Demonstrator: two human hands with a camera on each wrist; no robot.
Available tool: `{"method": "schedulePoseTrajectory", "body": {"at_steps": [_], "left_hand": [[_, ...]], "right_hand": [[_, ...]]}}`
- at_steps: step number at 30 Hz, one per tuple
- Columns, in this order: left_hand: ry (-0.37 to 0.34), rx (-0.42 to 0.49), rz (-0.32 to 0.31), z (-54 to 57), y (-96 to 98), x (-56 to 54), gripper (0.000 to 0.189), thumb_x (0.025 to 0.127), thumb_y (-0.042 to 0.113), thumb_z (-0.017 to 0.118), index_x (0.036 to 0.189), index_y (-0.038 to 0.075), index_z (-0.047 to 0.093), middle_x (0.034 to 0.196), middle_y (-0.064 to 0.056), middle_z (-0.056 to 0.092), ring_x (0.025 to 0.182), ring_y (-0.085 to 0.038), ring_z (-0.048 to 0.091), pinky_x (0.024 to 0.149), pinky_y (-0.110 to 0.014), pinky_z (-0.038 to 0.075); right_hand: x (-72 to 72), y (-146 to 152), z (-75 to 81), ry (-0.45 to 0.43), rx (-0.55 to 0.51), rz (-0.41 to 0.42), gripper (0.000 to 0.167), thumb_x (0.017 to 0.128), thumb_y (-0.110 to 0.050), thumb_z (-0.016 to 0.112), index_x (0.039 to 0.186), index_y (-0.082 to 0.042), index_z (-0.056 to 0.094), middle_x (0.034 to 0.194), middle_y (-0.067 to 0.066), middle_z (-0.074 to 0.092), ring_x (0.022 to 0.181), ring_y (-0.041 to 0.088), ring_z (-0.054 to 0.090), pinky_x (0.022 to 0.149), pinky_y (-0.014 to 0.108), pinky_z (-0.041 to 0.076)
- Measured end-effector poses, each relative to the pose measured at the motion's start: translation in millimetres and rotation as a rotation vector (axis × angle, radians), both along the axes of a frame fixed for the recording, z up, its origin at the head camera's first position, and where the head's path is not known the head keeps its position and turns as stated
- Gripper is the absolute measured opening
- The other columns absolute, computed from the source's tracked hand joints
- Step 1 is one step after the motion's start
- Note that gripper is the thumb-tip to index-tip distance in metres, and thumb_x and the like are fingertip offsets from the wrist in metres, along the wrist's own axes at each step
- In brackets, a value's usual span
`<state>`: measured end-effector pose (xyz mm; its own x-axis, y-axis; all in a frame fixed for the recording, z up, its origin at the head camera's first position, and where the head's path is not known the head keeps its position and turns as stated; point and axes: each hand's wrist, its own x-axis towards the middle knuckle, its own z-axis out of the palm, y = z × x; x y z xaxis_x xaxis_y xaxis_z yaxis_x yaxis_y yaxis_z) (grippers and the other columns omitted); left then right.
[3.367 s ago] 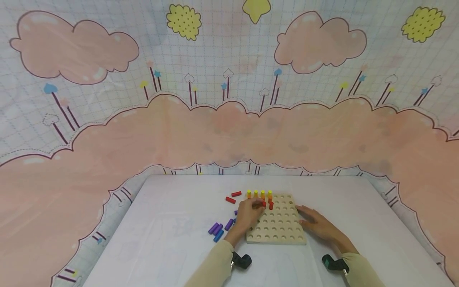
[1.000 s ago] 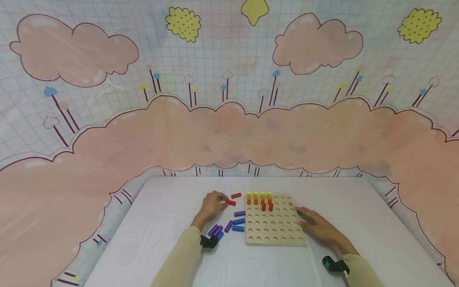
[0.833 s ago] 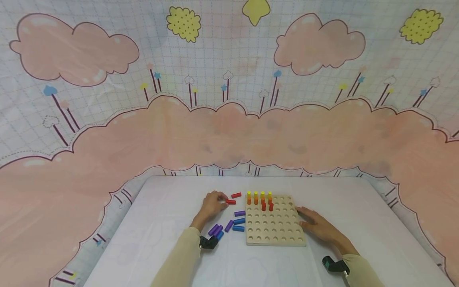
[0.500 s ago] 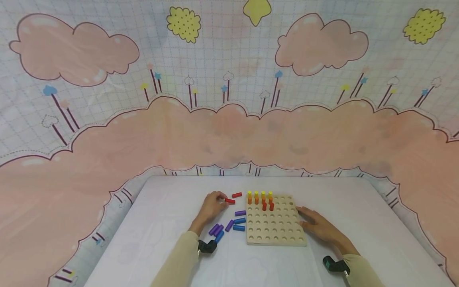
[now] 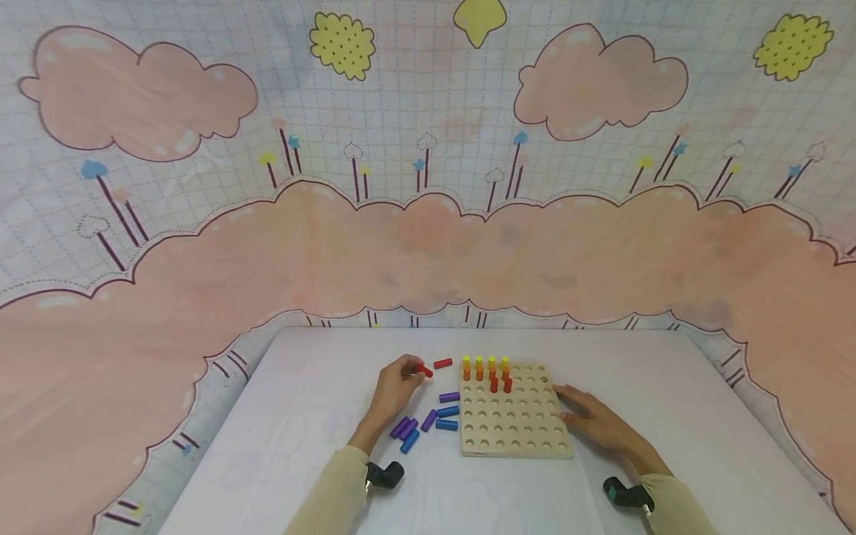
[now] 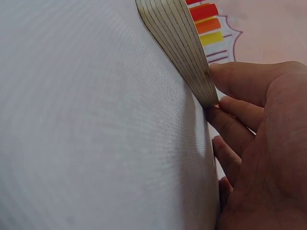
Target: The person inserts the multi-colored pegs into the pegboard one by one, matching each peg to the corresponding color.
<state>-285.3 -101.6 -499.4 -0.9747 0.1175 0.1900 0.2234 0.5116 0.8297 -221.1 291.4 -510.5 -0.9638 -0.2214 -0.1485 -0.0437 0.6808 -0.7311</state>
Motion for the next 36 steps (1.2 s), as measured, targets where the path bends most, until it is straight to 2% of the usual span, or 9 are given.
{"method": "schedulePoseTrajectory", "body": {"at_steps": [7, 14, 19, 26, 31, 36], "left_hand": [[0.023, 0.091, 0.003, 7.8, 6.7, 8.8, 0.026, 0.094, 0.008, 0.064, 0.118, 0.001, 0.065, 0.106, -0.011, 0.072, 0.1, -0.026, 0.069, 0.089, -0.036, 0.057], [-0.022, 0.088, 0.02, 16.9, 20.5, 18.6, 0.027, 0.096, 0.013, 0.062, 0.123, 0.009, 0.063, 0.109, -0.008, 0.071, 0.101, -0.023, 0.067, 0.09, -0.036, 0.056], [-0.001, 0.116, -0.014, 21.2, 32.9, 21.9, 0.024, 0.095, 0.011, 0.063, 0.118, 0.006, 0.064, 0.107, -0.009, 0.07, 0.1, -0.022, 0.066, 0.09, -0.036, 0.056], [0.007, 0.099, -0.076, 17.9, 51.9, 24.6, 0.021, 0.094, 0.013, 0.064, 0.115, 0.008, 0.065, 0.103, -0.004, 0.07, 0.099, -0.017, 0.065, 0.086, -0.024, 0.054], [0.034, 0.099, -0.1, 12.2, 65.5, 25.6, 0.019, 0.093, 0.011, 0.066, 0.112, 0.006, 0.068, 0.101, -0.006, 0.071, 0.095, -0.017, 0.066, 0.081, -0.021, 0.054], [0.019, 0.11, -0.113, 3.2, 75.2, 25.7, 0.02, 0.092, 0.01, 0.067, 0.111, 0.003, 0.069, 0.099, -0.007, 0.072, 0.093, -0.017, 0.067, 0.078, -0.021, 0.054]], "right_hand": [[0.5, 1, -0.8, -0.007, -0.001, 0.003, 0.062, 0.096, -0.036, 0.059, 0.151, -0.014, 0.039, 0.16, 0.026, 0.022, 0.146, 0.053, 0.013, 0.112, 0.072, 0.011], [0.7, 2, -2.4, -0.023, -0.003, -0.005, 0.063, 0.096, -0.037, 0.059, 0.151, -0.016, 0.039, 0.16, 0.024, 0.022, 0.146, 0.052, 0.012, 0.112, 0.072, 0.011], [1.0, 3, -2.1, -0.025, 0.003, -0.006, 0.064, 0.096, -0.04, 0.058, 0.152, -0.017, 0.037, 0.161, 0.024, 0.021, 0.147, 0.052, 0.012, 0.112, 0.071, 0.012], [2.6, 3, -0.8, -0.027, -0.008, -0.008, 0.064, 0.095, -0.039, 0.059, 0.151, -0.016, 0.038, 0.161, 0.024, 0.021, 0.147, 0.052, 0.012, 0.113, 0.071, 0.011], [3.0, 3, -1.9, -0.02, -0.021, -0.002, 0.063, 0.096, -0.037, 0.06, 0.151, -0.015, 0.039, 0.16, 0.023, 0.023, 0.147, 0.051, 0.012, 0.113, 0.071, 0.011], [3.1, 4, -2.8, -0.022, -0.029, 0.0, 0.063, 0.095, -0.036, 0.06, 0.151, -0.016, 0.039, 0.16, 0.022, 0.023, 0.147, 0.051, 0.012, 0.113, 0.071, 0.012]]}}
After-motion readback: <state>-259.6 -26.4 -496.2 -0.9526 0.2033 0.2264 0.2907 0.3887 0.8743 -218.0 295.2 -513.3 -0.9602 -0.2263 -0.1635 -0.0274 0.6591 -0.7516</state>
